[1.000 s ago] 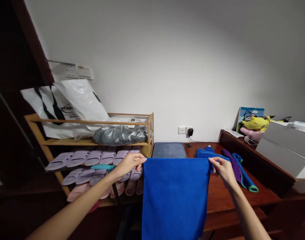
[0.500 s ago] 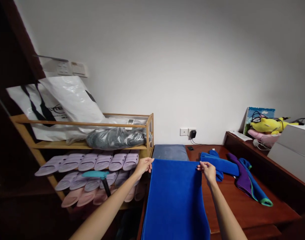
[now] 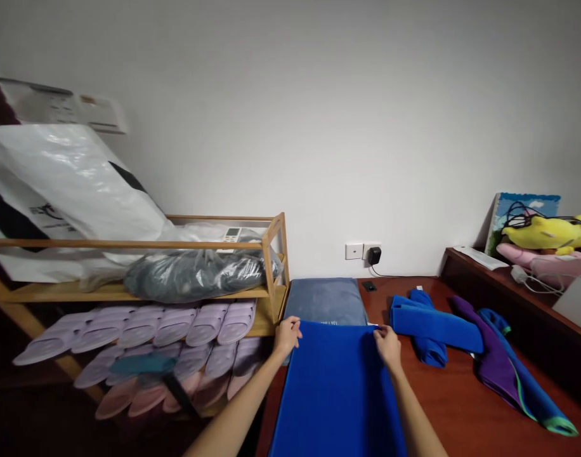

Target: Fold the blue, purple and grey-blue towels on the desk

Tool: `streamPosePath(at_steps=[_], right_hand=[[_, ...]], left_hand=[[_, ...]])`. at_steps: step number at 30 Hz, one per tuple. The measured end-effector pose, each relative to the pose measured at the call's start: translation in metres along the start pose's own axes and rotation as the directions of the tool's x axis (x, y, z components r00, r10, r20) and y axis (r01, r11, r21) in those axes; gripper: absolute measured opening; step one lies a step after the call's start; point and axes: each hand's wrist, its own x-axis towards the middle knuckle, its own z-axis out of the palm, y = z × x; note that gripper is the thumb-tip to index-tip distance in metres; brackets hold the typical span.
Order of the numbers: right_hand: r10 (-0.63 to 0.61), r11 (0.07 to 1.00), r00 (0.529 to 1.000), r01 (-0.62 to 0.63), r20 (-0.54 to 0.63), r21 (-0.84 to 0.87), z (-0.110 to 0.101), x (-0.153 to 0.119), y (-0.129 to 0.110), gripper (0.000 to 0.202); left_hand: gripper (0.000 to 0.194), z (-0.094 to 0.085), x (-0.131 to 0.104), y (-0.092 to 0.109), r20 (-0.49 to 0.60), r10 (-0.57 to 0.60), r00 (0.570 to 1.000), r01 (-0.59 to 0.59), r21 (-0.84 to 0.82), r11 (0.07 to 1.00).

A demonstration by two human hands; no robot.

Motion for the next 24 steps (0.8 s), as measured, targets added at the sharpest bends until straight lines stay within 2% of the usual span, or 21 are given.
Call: streamPosePath(at_steps=[3, 5, 7, 9, 12, 14, 16, 18, 20, 22, 24], right_hand=[[-0.151, 0.982, 0.982, 0.162, 0.113, -0.099, 0.048, -0.026, -0.014, 0.051], [-0.259, 0.949, 0.940, 0.291, 0.224, -0.124, 0.074, -0.042, -0.023, 0.052], [-0.314, 0.919, 0.898, 0.369, 0.310, -0.140, 0.085, -0.051, -0.023, 0.050], [-0.313, 0.895, 0.885, 0.396, 0.344, -0.204, 0.078, -0.049, -0.012, 0.052], [-0.210, 0.836, 0.928, 0.333, 0.307, -0.436, 0.049, -0.035, 0.015, 0.062], [-0.128, 0.790, 0.947, 0.277, 0.295, -0.547, 0.030, -0.026, 0.027, 0.065], [-0.082, 0.777, 0.946, 0.257, 0.313, -0.574, 0.018, -0.024, 0.029, 0.066], [-0.092, 0.764, 0.953, 0.253, 0.287, -0.594, 0.012, -0.033, 0.024, 0.068], [-0.159, 0.747, 0.958, 0.274, 0.238, -0.606, 0.008, -0.054, 0.018, 0.070], [-0.252, 0.736, 0.934, 0.356, 0.255, -0.576, 0.002, -0.083, 0.019, 0.068], [-0.316, 0.730, 0.893, 0.445, 0.321, -0.519, -0.004, -0.113, 0.026, 0.064]], left_hand=[[0.045, 0.035, -0.018, 0.015, -0.028, 0.157, 0.987, -0.152, 0.134, 0.979], [0.052, 0.054, -0.028, 0.019, 0.061, 0.286, 0.956, -0.293, 0.217, 0.931], [0.051, 0.062, -0.034, 0.014, 0.161, 0.352, 0.922, -0.385, 0.287, 0.877], [0.050, 0.060, -0.033, 0.000, 0.216, 0.369, 0.904, -0.424, 0.355, 0.833], [0.053, 0.047, -0.027, -0.020, 0.219, 0.379, 0.899, -0.437, 0.463, 0.771], [0.054, 0.040, -0.025, -0.023, 0.202, 0.382, 0.902, -0.429, 0.524, 0.735], [0.053, 0.035, -0.030, -0.016, 0.177, 0.386, 0.905, -0.415, 0.559, 0.718], [0.052, 0.031, -0.045, -0.006, 0.152, 0.417, 0.896, -0.424, 0.574, 0.701], [0.054, 0.025, -0.072, 0.000, 0.158, 0.481, 0.862, -0.481, 0.552, 0.681], [0.059, 0.018, -0.106, -0.003, 0.219, 0.559, 0.800, -0.585, 0.494, 0.643], [0.064, 0.010, -0.138, -0.015, 0.302, 0.609, 0.733, -0.675, 0.433, 0.598]])
